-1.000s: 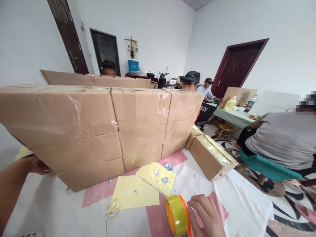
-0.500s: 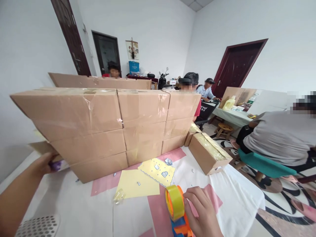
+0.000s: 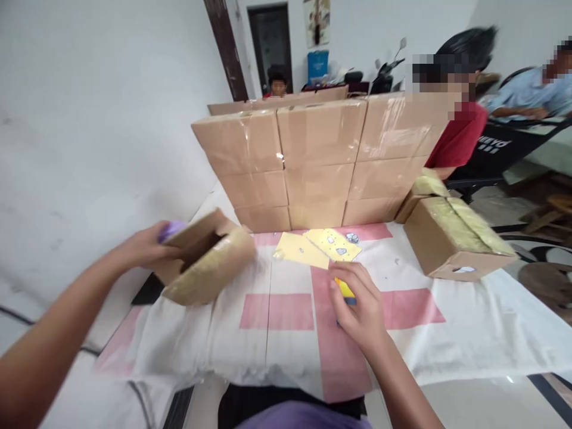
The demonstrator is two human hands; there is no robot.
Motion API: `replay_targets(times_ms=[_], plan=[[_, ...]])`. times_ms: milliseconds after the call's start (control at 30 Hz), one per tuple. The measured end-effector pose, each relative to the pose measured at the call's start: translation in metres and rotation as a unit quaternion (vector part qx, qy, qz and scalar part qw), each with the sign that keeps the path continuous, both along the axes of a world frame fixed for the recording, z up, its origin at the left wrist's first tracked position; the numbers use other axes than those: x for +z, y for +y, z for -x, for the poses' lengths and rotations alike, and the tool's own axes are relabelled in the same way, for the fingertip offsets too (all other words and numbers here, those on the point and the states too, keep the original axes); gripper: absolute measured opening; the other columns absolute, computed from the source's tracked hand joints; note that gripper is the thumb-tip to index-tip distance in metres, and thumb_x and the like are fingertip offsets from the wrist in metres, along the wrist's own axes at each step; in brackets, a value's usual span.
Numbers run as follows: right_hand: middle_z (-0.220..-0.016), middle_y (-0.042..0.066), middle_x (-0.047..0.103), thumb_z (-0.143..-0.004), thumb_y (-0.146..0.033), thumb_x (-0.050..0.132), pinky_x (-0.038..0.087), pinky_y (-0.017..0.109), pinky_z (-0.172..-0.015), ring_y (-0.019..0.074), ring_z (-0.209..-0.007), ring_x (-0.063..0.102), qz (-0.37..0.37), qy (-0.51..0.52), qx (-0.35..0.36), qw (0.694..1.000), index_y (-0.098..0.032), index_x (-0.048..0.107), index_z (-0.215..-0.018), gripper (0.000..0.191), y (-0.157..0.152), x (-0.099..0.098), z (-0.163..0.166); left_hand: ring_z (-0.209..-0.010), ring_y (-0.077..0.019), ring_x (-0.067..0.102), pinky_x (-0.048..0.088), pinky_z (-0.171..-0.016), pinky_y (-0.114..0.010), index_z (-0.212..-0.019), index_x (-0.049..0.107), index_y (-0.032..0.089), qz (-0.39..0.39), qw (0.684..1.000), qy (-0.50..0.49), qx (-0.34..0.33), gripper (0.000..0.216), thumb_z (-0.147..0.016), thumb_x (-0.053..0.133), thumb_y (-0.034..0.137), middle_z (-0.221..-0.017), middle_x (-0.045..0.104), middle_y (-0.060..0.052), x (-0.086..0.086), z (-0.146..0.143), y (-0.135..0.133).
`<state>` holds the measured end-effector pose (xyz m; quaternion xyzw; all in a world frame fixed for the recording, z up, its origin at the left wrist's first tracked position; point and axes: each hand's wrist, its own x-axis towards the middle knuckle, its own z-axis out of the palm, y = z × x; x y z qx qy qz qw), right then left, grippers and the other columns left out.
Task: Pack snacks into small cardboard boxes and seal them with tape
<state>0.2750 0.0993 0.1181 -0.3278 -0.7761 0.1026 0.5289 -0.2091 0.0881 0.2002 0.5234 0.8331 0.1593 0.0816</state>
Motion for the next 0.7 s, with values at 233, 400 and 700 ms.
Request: replay_targets(times_ms=[233, 400, 700], plan=[[-0.106, 0.006, 0.075, -0.103, -0.02, 0.046, 0.05, 0.039, -0.096, 0.0203, -0.102, 0.066, 0.097, -0.205, 0.261, 0.938, -0.021, 0.072, -0.109, 0.026, -0.011, 0.029, 0.048, -0.123, -0.0344, 0.06, 0.049, -0.099, -0.038, -0.141, 0.051, 0.024, 0.08, 0.96, -0.061, -0.26, 0.078, -0.067, 0.073, 0.03, -0.14, 0.062, -0.009, -0.036, -0.138, 0.007], [-0.101, 0.004, 0.076, -0.094, -0.015, 0.055, 0.045, 0.037, -0.093, 0.0214, -0.099, 0.063, 0.142, -0.306, 0.287, 0.897, -0.021, 0.073, -0.112, 0.026, -0.034, 0.023, 0.044, -0.136, -0.0354, 0.052, 0.046, -0.107, -0.039, -0.153, 0.044, 0.024, 0.123, 0.925, -0.194, -0.303, 0.087, -0.075, 0.071, 0.05, -0.156, 0.051, -0.01, -0.038, -0.114, 0.033], [-0.104, 0.009, 0.074, -0.093, -0.042, 0.06, 0.025, 0.058, -0.107, 0.0367, -0.13, 0.045, 0.088, -0.37, 0.132, 0.915, -0.021, 0.07, -0.114, 0.031, -0.046, 0.005, 0.046, -0.139, -0.0356, 0.052, 0.039, -0.116, -0.048, -0.137, 0.063, 0.02, -0.006, 0.932, -0.214, -0.291, 0.077, -0.079, 0.061, 0.07, -0.151, 0.057, -0.012, -0.128, -0.089, 0.013]])
